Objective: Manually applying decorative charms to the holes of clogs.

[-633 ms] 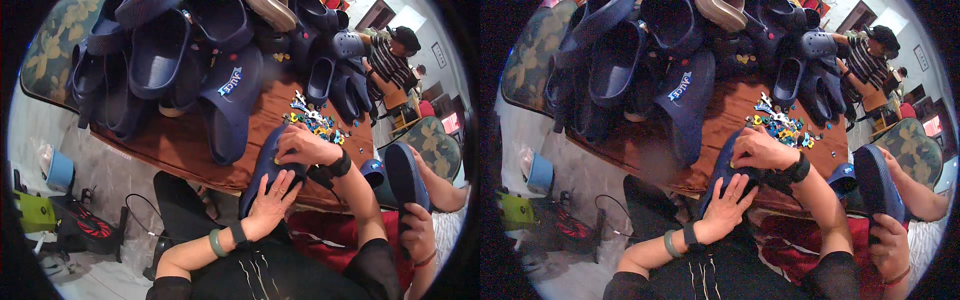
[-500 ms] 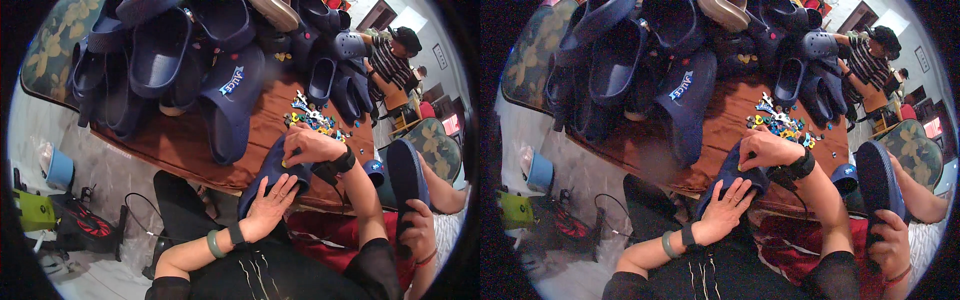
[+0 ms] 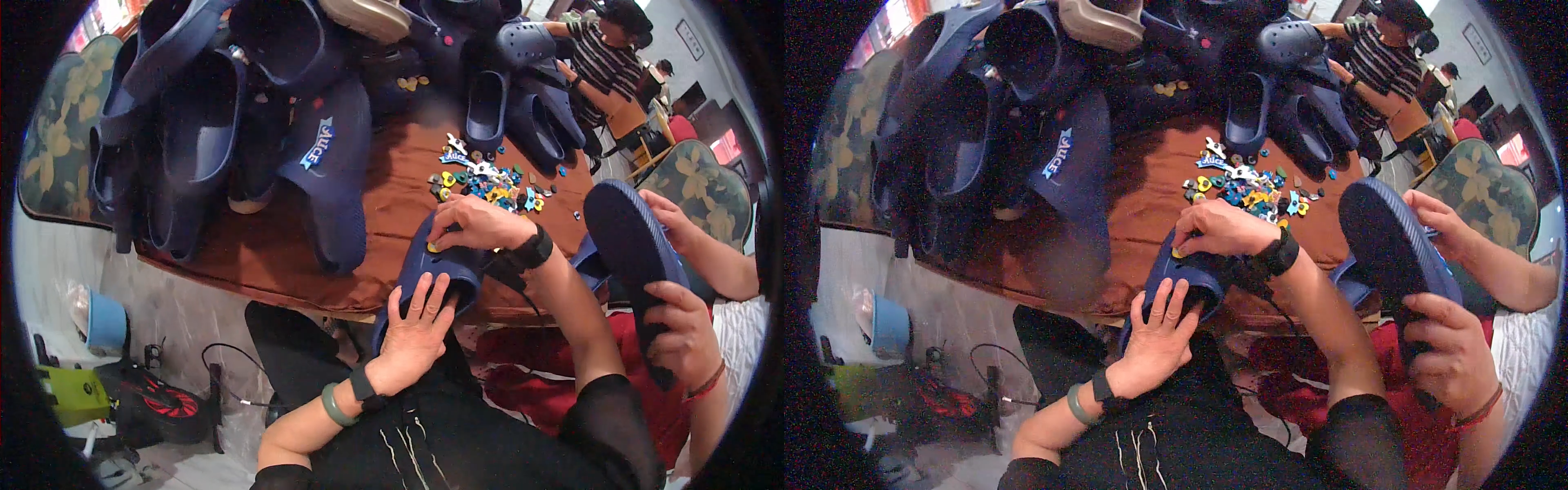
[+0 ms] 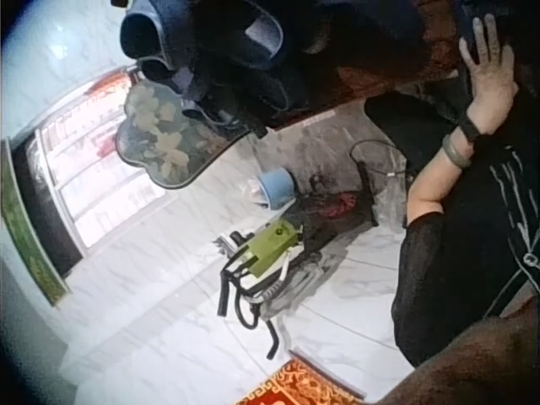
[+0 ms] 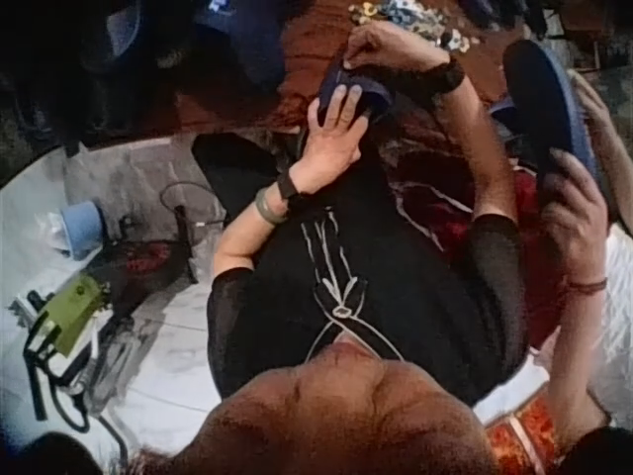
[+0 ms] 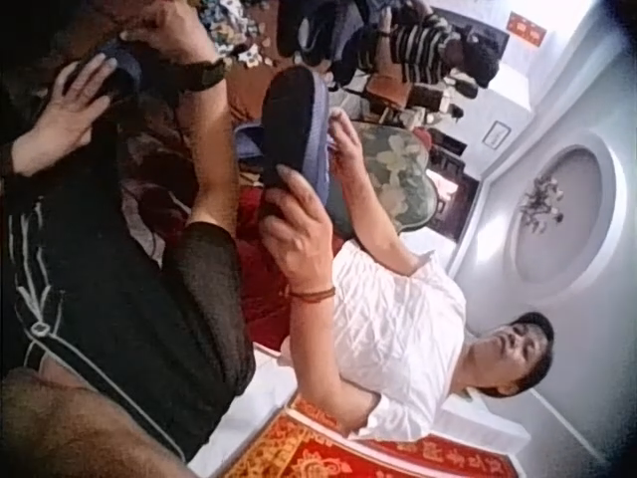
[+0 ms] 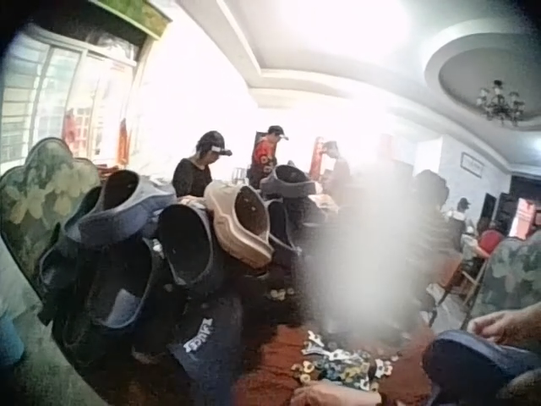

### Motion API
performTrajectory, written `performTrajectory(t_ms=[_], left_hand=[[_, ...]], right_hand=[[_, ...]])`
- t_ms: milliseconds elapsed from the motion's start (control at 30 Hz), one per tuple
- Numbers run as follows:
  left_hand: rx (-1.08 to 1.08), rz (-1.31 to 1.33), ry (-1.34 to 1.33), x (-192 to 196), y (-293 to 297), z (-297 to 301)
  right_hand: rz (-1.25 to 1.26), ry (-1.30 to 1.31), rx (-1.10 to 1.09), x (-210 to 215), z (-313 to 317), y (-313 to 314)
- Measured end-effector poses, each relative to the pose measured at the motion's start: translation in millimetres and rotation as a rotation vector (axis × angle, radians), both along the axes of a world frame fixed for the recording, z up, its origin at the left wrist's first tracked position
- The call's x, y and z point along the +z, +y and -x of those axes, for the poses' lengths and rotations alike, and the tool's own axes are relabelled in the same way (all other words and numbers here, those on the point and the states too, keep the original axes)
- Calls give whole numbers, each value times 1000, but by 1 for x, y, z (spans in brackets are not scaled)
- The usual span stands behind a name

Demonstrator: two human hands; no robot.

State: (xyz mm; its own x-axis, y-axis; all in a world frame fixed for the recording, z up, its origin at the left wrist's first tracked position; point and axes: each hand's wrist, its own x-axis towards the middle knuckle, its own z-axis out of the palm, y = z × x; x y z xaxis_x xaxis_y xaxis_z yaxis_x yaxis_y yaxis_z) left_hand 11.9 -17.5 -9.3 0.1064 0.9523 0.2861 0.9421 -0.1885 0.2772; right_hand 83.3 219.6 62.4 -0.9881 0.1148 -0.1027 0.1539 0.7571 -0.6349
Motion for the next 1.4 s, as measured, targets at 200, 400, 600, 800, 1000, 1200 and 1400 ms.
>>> performTrajectory(t_ms=[200,400,600,800,1000,1200,1400], left_hand=[[-26,-18,55,-6,-2,9],[-11,36,13,1,0,13],[-22,46,28,2,1,14],[-17,13,-45,-3,1,13],[-4,14,-70,0,1,15],[-13,49,-90,0,2,15],[-14,39,-69,0,-1,14]], right_hand=[[44,-77,220,13,-3,8],[-226,-45,-43,0,-4,-13],[-508,-273,-28,15,7,-23],[-222,-202,215,8,18,11],[-294,-283,-5,-8,23,-4],[-96,-226,-73,-7,18,7],[-38,-248,120,11,8,13]])
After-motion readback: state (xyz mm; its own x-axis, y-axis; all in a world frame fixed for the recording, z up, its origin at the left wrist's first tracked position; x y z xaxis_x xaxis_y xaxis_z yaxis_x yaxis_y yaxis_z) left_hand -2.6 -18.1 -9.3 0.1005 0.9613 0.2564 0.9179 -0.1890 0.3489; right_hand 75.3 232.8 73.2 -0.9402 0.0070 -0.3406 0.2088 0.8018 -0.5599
